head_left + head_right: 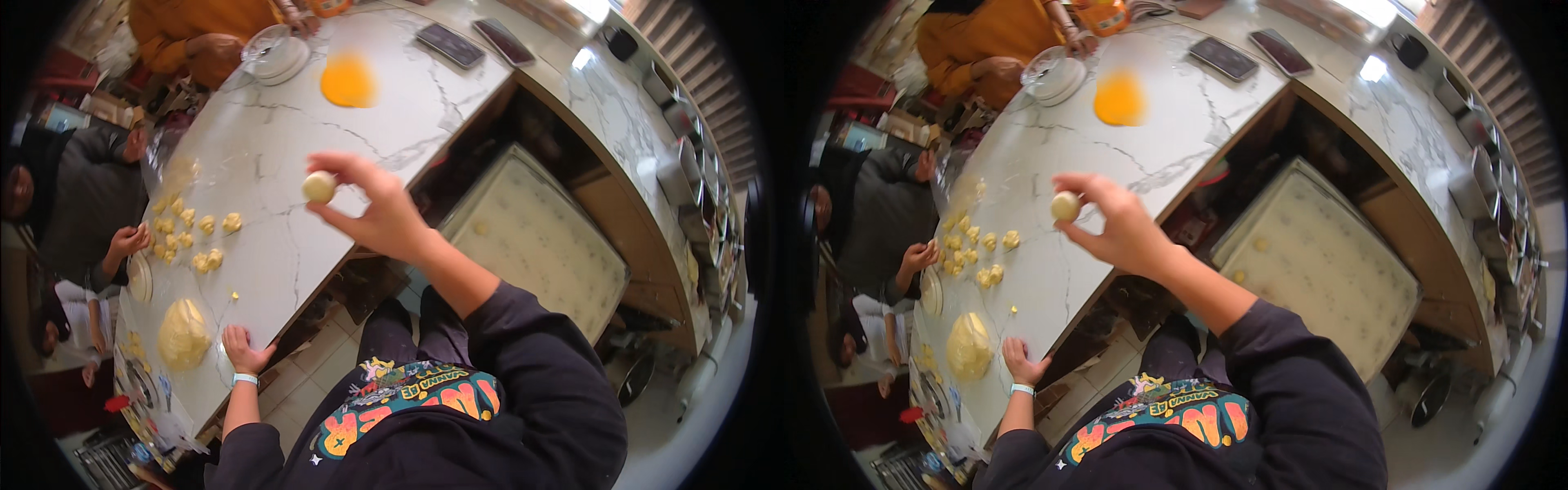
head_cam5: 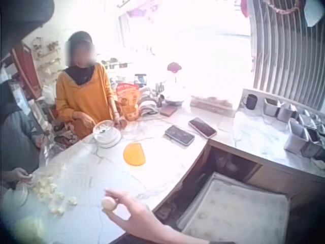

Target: The person rolls pieces of dough into balls, places them on a baking tray, and then slides the tray into a rack.

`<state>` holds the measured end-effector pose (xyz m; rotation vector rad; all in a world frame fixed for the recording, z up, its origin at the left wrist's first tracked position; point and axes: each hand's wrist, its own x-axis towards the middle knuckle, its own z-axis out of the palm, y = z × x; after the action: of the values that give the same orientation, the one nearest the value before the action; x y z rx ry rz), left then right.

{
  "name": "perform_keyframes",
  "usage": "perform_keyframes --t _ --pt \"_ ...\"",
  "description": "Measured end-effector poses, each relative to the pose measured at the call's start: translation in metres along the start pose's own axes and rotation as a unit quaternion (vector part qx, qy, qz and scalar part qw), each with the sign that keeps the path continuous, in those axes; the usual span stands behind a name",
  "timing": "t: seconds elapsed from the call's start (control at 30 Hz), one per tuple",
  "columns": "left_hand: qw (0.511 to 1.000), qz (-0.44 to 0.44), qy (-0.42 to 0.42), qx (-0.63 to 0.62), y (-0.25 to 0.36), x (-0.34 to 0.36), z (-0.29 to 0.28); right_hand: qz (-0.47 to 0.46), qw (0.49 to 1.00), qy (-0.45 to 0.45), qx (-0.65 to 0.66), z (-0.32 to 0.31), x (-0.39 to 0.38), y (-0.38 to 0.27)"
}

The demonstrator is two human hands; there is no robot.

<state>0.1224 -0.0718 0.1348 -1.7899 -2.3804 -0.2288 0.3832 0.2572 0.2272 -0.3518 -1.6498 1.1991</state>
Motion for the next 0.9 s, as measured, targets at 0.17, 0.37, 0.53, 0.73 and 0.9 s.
perform_keyframes --t 0.17,0.37,0.53,0.73,0.9 --pt "0.998 0.002 0.042 -0.038 0.008 0.016 0.0 0.059 0.945 -0.255 -0.195 0.073 -0.031 0.112" --pt "0.994 -0.032 0.076 -0.071 0.004 -0.004 -0.002 -0.119 0.966 -0.013 -0.23 0.078 -0.006 0.036" --pt "0.991 -0.027 0.087 -0.096 0.005 0.012 -0.004 -0.104 0.835 -0.395 -0.367 0.07 -0.05 0.085" --pt "0.992 -0.045 0.075 -0.09 0.004 -0.002 -0.002 -0.077 0.921 -0.228 -0.306 0.09 -0.027 0.065" --pt "0.99 -0.052 0.076 -0.105 -0.001 0.002 -0.002 0.02 0.908 -0.3 -0.293 0.086 -0.011 0.074"
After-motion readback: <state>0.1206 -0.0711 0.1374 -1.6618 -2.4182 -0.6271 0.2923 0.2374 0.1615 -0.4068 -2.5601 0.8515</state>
